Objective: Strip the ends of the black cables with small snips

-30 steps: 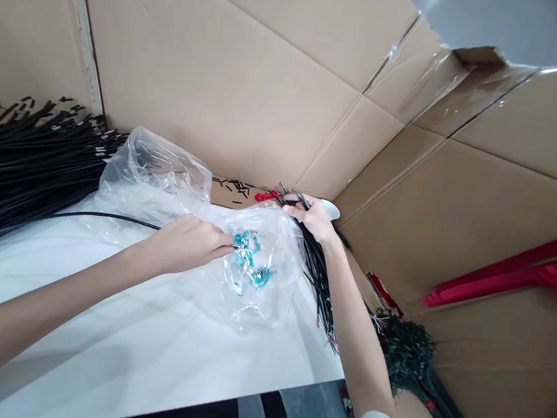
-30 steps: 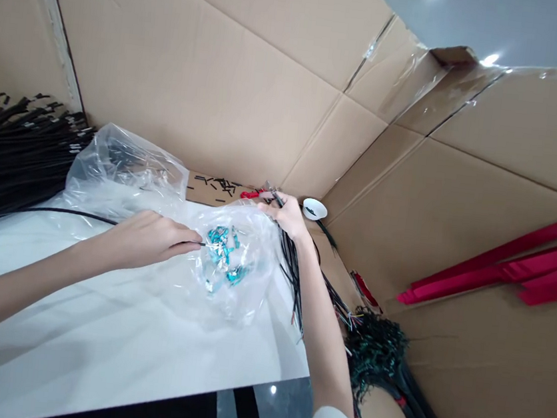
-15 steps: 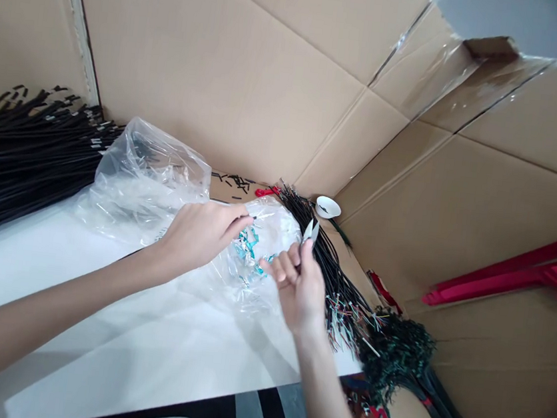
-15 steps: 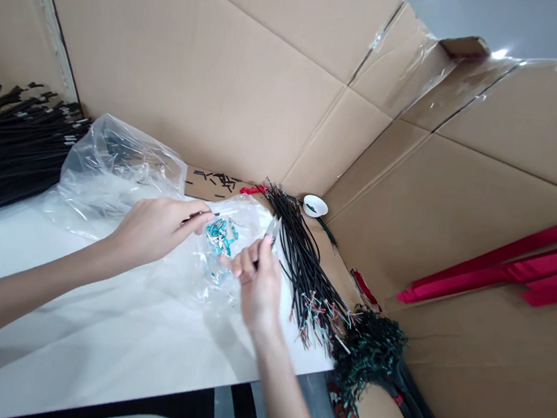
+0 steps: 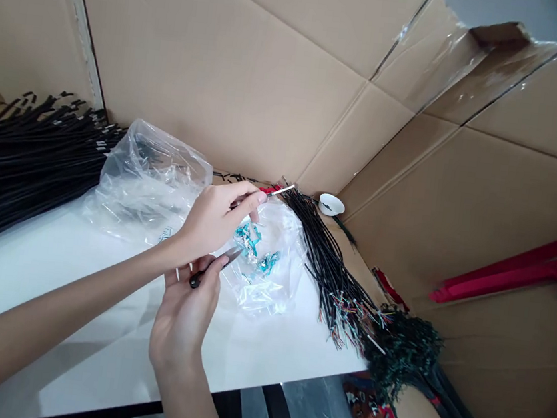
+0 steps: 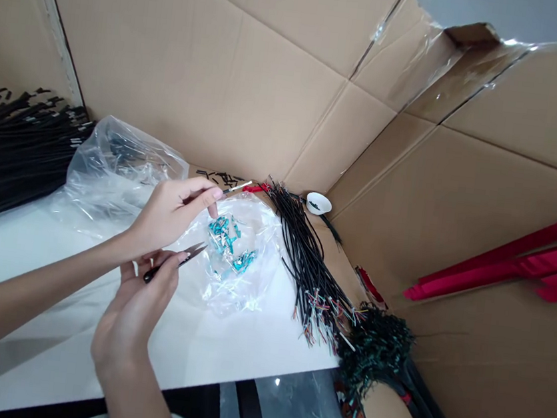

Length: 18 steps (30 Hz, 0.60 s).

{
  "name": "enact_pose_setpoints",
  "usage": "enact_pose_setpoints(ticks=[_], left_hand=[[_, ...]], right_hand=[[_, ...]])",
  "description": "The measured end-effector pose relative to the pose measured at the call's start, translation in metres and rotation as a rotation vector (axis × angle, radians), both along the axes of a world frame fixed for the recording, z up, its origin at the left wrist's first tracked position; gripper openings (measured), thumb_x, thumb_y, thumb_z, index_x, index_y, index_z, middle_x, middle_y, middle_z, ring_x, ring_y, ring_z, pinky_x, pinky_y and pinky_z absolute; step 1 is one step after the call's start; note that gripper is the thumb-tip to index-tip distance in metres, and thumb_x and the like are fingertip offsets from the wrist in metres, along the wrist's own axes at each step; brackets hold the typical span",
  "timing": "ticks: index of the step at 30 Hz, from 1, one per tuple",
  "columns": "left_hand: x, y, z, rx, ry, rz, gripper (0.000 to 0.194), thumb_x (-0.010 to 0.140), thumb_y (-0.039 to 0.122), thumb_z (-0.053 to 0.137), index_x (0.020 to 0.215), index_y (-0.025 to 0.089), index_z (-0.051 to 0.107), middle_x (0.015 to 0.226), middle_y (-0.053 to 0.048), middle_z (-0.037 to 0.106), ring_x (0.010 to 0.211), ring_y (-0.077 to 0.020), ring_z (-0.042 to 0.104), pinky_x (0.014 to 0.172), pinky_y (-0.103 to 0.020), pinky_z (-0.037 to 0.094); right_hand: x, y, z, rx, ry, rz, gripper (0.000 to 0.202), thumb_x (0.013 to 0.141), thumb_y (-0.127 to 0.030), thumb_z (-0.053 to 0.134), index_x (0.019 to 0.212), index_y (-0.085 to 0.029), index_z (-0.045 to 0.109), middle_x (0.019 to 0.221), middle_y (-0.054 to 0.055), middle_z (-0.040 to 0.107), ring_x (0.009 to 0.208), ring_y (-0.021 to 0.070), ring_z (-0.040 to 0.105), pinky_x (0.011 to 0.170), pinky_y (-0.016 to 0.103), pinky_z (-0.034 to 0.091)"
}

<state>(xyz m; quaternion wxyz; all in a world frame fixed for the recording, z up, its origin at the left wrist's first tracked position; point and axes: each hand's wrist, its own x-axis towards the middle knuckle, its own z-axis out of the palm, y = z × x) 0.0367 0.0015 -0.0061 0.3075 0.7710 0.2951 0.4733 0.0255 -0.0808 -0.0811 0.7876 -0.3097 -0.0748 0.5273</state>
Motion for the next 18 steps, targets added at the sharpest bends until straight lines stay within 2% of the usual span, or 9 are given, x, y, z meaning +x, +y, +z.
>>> enact_pose_setpoints(ticks=[2, 5, 7, 10, 12, 14, 18], left_hand=[[-0.001, -0.002, -0.001, -0.003, 0.002, -0.047, 0.032, 0.101, 0.032, 0.054, 0.079, 0.016, 0.069, 0.068, 0.004, 0.068, 0.050, -0.0072, 0.044, 0.052, -0.023, 0.031], [-0.004, -0.003, -0.004, -0.013, 0.039, -0.121, 0.032, 0.102, 0.035, 0.052, 0.080, 0.017, 0.068, 0.074, 0.003, 0.070, 0.055, -0.0080, 0.049, 0.056, -0.023, 0.035], [-0.007, -0.003, -0.007, -0.026, 0.045, -0.159, 0.032, 0.103, 0.035, 0.050, 0.082, 0.017, 0.067, 0.076, 0.003, 0.071, 0.062, -0.0092, 0.055, 0.063, -0.022, 0.039], [-0.012, -0.003, -0.011, -0.035, 0.047, -0.181, 0.030, 0.102, 0.033, 0.050, 0.083, 0.017, 0.066, 0.074, 0.002, 0.069, 0.068, -0.0106, 0.059, 0.069, -0.023, 0.042], [-0.016, -0.005, -0.012, -0.038, 0.077, -0.178, 0.028, 0.101, 0.032, 0.052, 0.084, 0.017, 0.068, 0.076, 0.002, 0.070, 0.066, -0.0105, 0.058, 0.064, -0.023, 0.040], [-0.017, -0.007, -0.014, -0.036, 0.114, -0.175, 0.025, 0.099, 0.031, 0.054, 0.087, 0.018, 0.070, 0.079, 0.003, 0.071, 0.063, -0.0097, 0.056, 0.059, -0.023, 0.037], [-0.019, -0.009, -0.019, -0.022, 0.162, -0.137, 0.022, 0.097, 0.031, 0.058, 0.088, 0.019, 0.074, 0.079, 0.004, 0.072, 0.058, -0.0080, 0.051, 0.056, -0.023, 0.035]], right_hand=[[-0.003, -0.002, 0.000, 0.001, -0.005, -0.030, 0.055, 0.075, -0.075, 0.065, 0.080, -0.026, 0.041, 0.087, -0.001, 0.049, 0.083, 0.0141, 0.059, 0.090, 0.035, 0.059], [0.002, -0.009, 0.003, 0.012, -0.078, -0.213, 0.051, 0.082, -0.073, 0.062, 0.078, -0.025, 0.044, 0.081, -0.003, 0.048, 0.070, 0.0122, 0.053, 0.077, 0.030, 0.057], [0.017, -0.012, 0.008, 0.031, -0.151, -0.377, 0.047, 0.089, -0.068, 0.058, 0.077, -0.024, 0.046, 0.078, -0.003, 0.048, 0.063, 0.0112, 0.048, 0.070, 0.028, 0.053], [0.058, -0.008, 0.017, 0.077, -0.311, -0.547, 0.040, 0.093, -0.058, 0.058, 0.076, -0.024, 0.047, 0.080, -0.002, 0.050, 0.065, 0.0113, 0.047, 0.071, 0.028, 0.050], [0.090, 0.000, 0.025, 0.114, -0.462, -0.504, 0.040, 0.092, -0.058, 0.060, 0.075, -0.023, 0.049, 0.083, -0.001, 0.053, 0.067, 0.0116, 0.050, 0.072, 0.029, 0.050], [0.119, 0.010, 0.031, 0.136, -0.578, -0.379, 0.043, 0.091, -0.062, 0.059, 0.075, -0.022, 0.051, 0.078, -0.001, 0.054, 0.064, 0.0115, 0.049, 0.069, 0.028, 0.049], [0.151, 0.024, 0.036, 0.140, -0.678, -0.128, 0.048, 0.088, -0.065, 0.061, 0.068, -0.022, 0.049, 0.063, -0.004, 0.049, 0.057, 0.0111, 0.049, 0.061, 0.027, 0.046]])
